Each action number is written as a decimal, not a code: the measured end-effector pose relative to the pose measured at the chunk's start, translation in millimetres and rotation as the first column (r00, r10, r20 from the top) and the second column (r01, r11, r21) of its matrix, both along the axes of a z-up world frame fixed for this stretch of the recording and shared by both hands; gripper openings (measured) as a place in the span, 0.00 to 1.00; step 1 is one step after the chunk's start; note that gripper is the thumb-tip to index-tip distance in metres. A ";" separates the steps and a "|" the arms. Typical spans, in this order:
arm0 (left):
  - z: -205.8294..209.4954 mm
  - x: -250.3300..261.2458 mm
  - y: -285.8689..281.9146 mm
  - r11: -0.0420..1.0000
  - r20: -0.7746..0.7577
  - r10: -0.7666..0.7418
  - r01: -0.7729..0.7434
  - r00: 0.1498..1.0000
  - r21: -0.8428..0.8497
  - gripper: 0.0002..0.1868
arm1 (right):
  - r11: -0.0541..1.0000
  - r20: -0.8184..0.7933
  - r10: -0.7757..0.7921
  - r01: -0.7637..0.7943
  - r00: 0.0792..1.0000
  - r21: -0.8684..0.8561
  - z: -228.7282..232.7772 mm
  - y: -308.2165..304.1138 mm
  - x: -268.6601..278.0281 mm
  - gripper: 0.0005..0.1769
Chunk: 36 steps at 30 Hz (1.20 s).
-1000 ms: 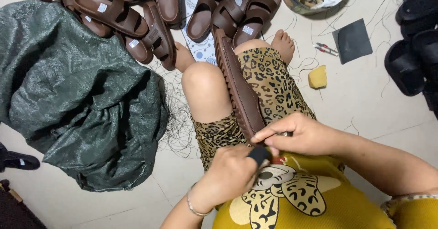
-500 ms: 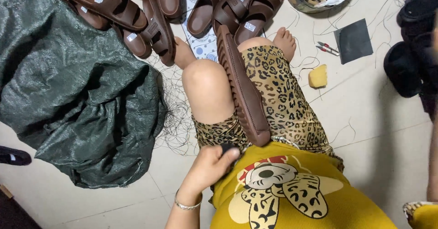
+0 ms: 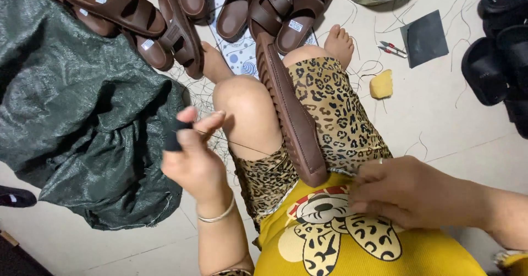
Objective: Hand-sewing the sole of a brown sandal using a needle and thread while sitting on the floor.
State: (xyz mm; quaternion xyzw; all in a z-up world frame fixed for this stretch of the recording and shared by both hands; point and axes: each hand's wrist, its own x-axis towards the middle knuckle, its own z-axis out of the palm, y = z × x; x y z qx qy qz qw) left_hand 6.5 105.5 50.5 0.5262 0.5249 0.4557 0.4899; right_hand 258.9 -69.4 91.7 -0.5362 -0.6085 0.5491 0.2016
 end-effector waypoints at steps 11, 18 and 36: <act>-111.7 -101.3 26.2 0.780 0.573 0.144 0.263 0.807 -0.567 0.15 | 0.679 -0.201 -0.708 0.576 0.677 -0.454 -83.1 28.4 18.5 0.16; -28.8 -71.5 -16.9 0.990 -0.415 -0.072 0.116 0.907 0.083 0.17 | 1.000 0.399 -0.006 0.011 0.917 -0.009 -19.7 27.7 18.7 0.22; -36.3 -1.4 -81.5 0.649 -0.544 -0.615 0.758 0.571 0.063 0.52 | 0.910 0.693 0.366 -0.394 0.621 -0.128 -28.1 6.3 -16.7 0.42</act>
